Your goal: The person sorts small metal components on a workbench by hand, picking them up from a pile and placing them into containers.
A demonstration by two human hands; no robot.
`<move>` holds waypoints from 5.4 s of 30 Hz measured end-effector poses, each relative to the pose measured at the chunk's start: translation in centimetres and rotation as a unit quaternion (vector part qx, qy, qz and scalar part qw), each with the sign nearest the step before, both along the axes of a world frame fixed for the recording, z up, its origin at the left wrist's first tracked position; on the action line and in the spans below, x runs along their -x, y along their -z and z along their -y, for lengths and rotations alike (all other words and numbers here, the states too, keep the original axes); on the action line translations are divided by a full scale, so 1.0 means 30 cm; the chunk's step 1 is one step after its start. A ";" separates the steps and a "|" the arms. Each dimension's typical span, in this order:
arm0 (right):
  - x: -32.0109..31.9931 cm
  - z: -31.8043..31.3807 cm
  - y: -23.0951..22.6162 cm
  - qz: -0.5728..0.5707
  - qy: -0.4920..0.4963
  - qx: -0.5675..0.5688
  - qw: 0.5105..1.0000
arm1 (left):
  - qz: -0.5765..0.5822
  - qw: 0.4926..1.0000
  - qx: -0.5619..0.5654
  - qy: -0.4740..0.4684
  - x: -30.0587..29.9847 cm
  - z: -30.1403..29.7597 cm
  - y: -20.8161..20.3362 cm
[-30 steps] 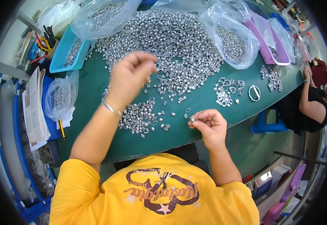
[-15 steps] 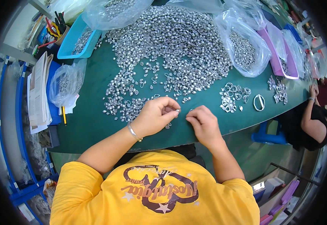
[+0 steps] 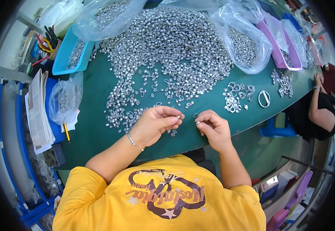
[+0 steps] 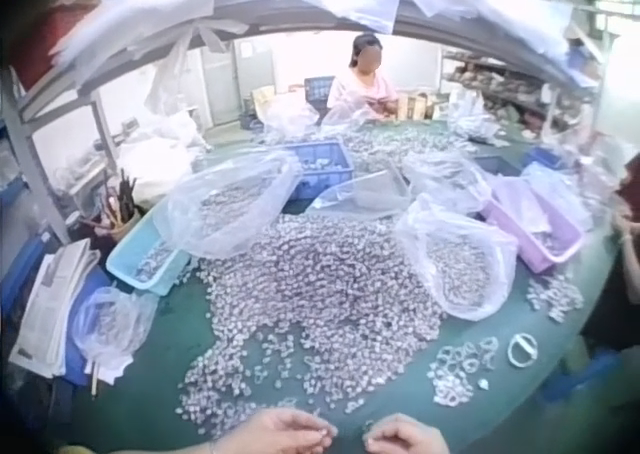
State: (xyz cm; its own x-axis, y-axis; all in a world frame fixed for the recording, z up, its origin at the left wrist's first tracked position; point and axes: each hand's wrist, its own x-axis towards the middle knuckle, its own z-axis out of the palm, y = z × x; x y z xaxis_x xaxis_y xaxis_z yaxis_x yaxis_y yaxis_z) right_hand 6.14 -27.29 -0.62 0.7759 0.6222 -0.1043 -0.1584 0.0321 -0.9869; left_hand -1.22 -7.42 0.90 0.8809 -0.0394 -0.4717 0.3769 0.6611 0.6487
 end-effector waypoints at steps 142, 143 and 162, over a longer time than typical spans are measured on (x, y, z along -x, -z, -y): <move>0.072 -0.138 0.001 0.413 -0.106 0.213 0.879 | 0.239 0.631 -0.734 0.076 0.018 -0.086 0.044; 0.066 -0.136 -0.004 0.413 -0.107 0.214 0.879 | 0.253 0.653 -0.710 0.067 0.020 -0.092 0.043; 0.040 -0.150 0.004 0.290 -0.120 0.148 0.938 | 0.220 0.688 -0.682 0.113 0.115 -0.034 0.017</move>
State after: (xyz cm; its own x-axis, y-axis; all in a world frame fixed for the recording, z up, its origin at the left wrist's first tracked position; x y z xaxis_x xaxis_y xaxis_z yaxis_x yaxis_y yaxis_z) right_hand 4.94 -22.78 -0.75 0.5969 0.7966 0.0959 0.4399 -0.2250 -0.8694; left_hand -4.67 -6.39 0.38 0.9944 0.0163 0.1048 -0.0612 -0.7193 0.6921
